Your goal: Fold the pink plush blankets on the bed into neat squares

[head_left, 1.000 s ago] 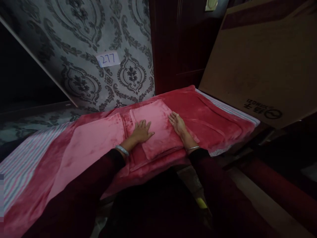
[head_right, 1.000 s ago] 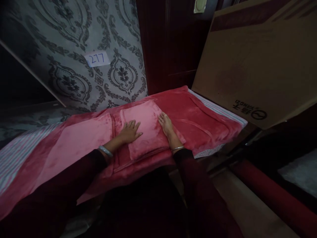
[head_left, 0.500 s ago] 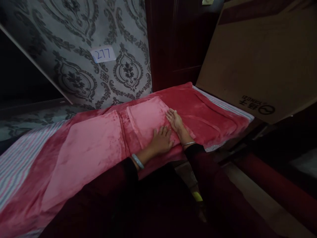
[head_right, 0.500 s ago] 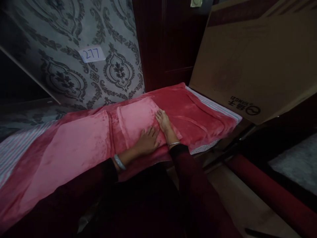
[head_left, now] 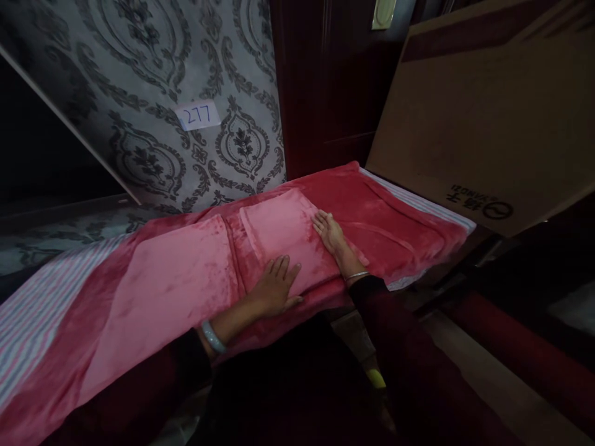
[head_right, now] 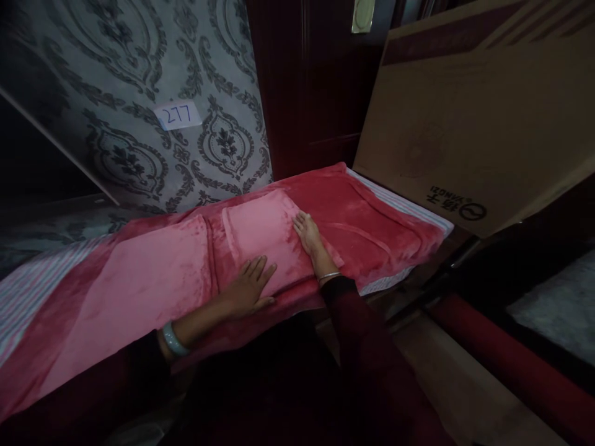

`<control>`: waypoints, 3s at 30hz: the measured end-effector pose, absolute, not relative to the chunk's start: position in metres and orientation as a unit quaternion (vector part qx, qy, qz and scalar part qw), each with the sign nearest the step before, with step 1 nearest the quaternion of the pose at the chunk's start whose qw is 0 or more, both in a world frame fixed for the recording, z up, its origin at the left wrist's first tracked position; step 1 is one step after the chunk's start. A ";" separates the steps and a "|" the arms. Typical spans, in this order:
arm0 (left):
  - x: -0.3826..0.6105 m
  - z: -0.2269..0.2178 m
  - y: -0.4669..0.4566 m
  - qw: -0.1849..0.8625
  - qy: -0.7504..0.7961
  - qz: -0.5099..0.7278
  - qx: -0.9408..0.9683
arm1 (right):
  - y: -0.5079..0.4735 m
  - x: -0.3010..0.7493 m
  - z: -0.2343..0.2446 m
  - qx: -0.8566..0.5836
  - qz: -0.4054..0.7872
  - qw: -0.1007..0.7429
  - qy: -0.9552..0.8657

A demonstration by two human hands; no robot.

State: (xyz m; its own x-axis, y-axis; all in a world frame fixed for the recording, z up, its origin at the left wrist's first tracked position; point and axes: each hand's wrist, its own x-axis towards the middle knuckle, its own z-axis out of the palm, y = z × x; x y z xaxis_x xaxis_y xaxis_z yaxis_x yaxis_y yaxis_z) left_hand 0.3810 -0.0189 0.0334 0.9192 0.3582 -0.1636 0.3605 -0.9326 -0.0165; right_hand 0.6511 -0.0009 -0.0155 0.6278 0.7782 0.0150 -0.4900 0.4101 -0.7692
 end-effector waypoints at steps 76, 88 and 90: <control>0.409 0.060 0.056 -0.018 0.348 -0.055 0.936 | 0.043 0.669 -0.016 -0.437 0.374 0.798 -0.179; 0.463 0.065 0.104 0.035 0.348 -0.029 0.937 | 0.091 0.660 0.016 -0.432 0.375 0.797 -0.193; 0.464 0.050 0.104 0.019 0.351 -0.007 0.936 | 0.090 0.655 0.000 -0.426 0.368 0.805 -0.188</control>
State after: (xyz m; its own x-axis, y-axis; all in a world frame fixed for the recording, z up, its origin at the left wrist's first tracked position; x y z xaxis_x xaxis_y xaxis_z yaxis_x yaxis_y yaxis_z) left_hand 0.4639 0.1037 0.0504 0.7534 0.6570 -0.0272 0.6575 -0.7528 0.0306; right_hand 0.6552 0.0896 0.0001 0.6582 0.7528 -0.0098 -0.4320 0.3669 -0.8239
